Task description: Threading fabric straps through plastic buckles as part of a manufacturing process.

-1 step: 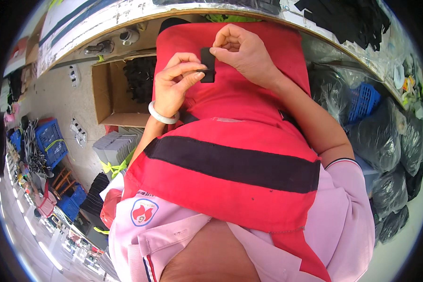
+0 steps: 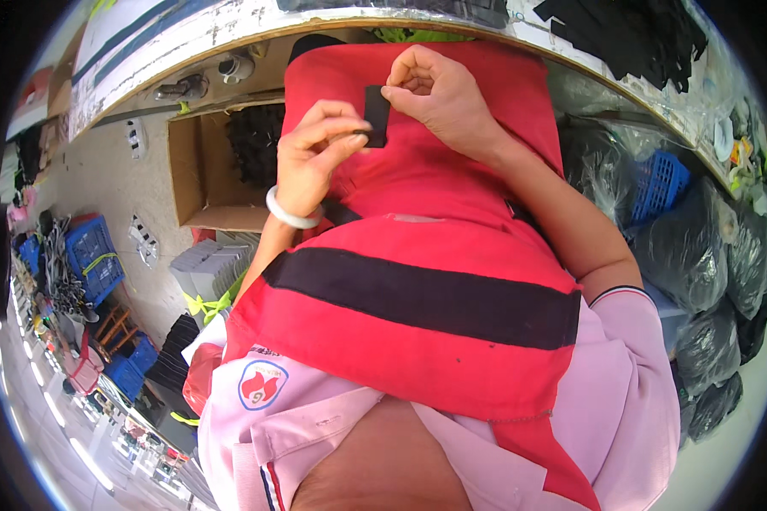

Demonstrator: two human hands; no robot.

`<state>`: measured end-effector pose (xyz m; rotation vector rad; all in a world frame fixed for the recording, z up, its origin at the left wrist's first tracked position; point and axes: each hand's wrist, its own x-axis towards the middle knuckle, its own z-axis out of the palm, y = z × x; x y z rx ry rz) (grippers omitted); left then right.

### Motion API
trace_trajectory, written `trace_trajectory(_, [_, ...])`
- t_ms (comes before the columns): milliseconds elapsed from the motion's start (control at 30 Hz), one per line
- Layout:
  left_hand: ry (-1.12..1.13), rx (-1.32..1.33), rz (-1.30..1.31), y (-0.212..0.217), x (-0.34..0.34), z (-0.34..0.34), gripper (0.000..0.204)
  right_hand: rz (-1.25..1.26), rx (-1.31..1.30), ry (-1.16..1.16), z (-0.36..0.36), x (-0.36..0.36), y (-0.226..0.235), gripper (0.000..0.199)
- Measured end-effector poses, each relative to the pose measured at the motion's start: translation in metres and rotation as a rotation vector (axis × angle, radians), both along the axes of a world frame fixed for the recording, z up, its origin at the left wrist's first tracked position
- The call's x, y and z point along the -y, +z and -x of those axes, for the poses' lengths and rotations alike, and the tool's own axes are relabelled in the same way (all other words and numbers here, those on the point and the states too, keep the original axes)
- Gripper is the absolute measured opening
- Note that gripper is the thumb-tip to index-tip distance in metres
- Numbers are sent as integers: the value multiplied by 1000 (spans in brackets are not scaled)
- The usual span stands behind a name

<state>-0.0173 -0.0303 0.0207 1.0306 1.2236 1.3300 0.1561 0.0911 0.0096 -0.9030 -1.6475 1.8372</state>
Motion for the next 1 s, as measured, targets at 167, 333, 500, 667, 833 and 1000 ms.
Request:
trace_trajectory(167, [-118,-223,247,22,41,59,16,127,1,250,10,11,0,24])
trace_trajectory(333, [196,-873,409,9,80,118,53,-12,171,309,-6,7,-19,22])
trace_trajectory(500, [162,-517,52,37,-32,62,45,-154,323,453,-8,4,-31,17])
trace_trajectory(667, [164,-1053,-217,37,-183,31,40,-105,312,460,-11,-4,-39,15])
trace_trajectory(833, [122,-1335,-45,14,-246,23,50,-85,309,389,-20,-19,-55,16])
trace_trajectory(1000, [92,-1186,-113,1,-266,17,41,-10,324,375,-24,-27,-77,15])
